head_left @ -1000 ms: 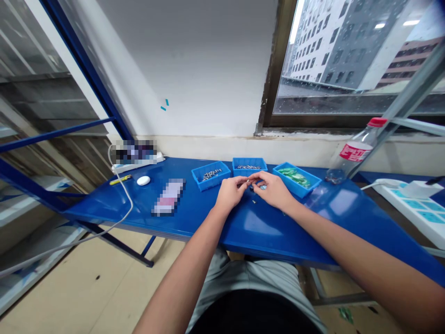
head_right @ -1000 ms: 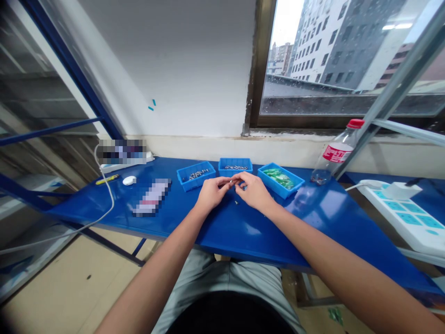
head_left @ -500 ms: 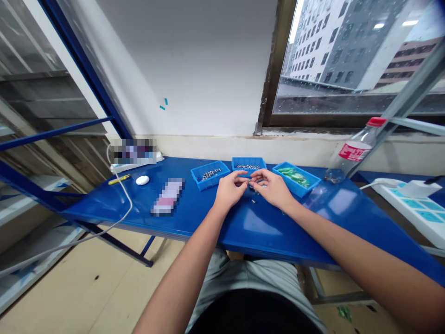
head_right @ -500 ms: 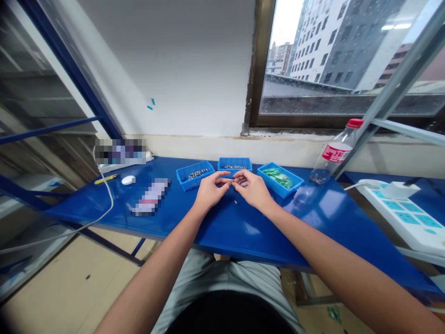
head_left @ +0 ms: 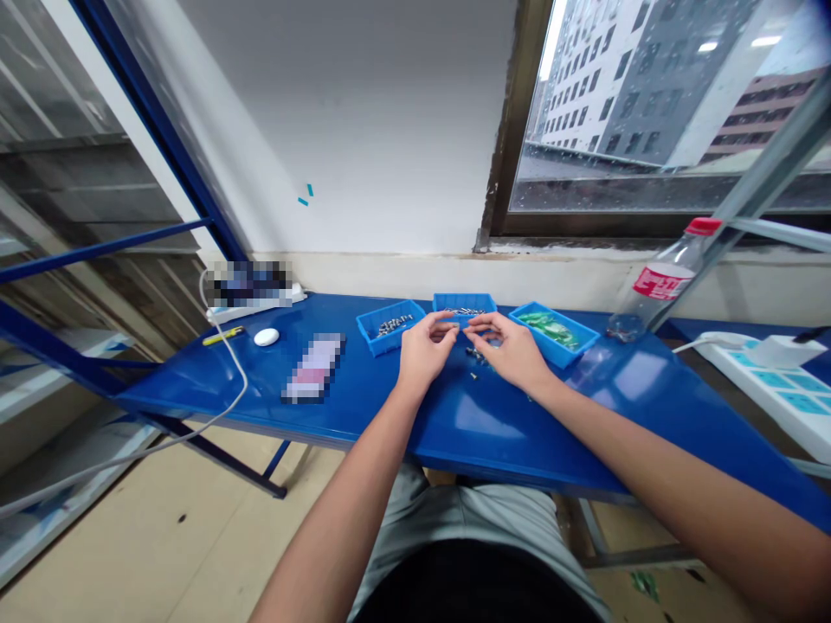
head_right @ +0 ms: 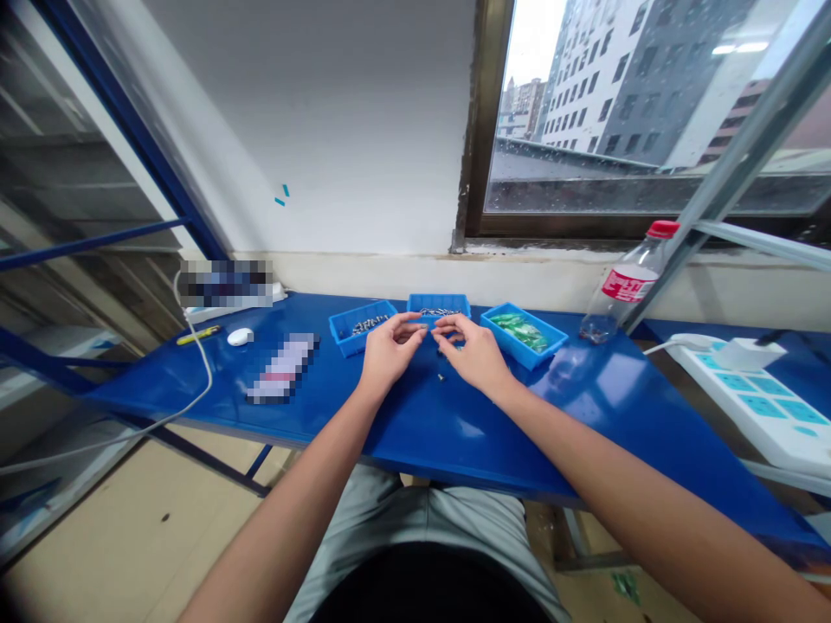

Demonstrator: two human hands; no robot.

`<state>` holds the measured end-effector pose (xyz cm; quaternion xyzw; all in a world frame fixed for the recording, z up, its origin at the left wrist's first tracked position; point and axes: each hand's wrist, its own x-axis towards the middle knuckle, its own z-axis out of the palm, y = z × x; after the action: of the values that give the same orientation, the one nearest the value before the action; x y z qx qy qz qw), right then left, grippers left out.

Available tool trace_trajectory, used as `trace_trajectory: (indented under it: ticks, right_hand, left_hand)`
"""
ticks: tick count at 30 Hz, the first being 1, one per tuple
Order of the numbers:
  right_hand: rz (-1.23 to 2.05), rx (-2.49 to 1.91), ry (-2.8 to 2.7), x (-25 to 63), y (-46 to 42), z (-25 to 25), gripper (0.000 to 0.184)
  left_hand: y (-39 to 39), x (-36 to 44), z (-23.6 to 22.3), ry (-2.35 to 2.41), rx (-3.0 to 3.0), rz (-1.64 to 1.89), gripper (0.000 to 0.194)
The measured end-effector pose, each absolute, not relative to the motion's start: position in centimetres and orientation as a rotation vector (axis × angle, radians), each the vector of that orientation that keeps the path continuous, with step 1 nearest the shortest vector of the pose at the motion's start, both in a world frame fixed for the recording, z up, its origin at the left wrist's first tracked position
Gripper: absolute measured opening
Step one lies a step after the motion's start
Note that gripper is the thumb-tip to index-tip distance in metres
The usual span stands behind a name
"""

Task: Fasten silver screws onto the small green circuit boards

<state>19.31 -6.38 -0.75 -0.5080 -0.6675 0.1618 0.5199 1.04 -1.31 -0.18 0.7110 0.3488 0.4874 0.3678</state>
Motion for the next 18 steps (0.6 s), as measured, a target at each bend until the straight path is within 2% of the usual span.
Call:
trace_trajectory:
  ticks: [5,11,18]
  right_hand:
    - [0.034,-1.308,-2.005,20.1,-6.3,-1.3,0.015]
    - [-0.028,-1.395,-2.17,20.6,-5.9,-1.7,0.013]
    - [-0.043,-1.405,-2.177,20.5,-5.6,-1.3,0.016]
  left_hand:
    - [-0.7,0.4,0.2,1.005,1.642,1.476,0.03]
    - [0.9,-0.5,-0.5,1.173,1.423,1.669,0.046]
    - [0.6,0.0,-0.5,1.103,1.46,1.702,0.035]
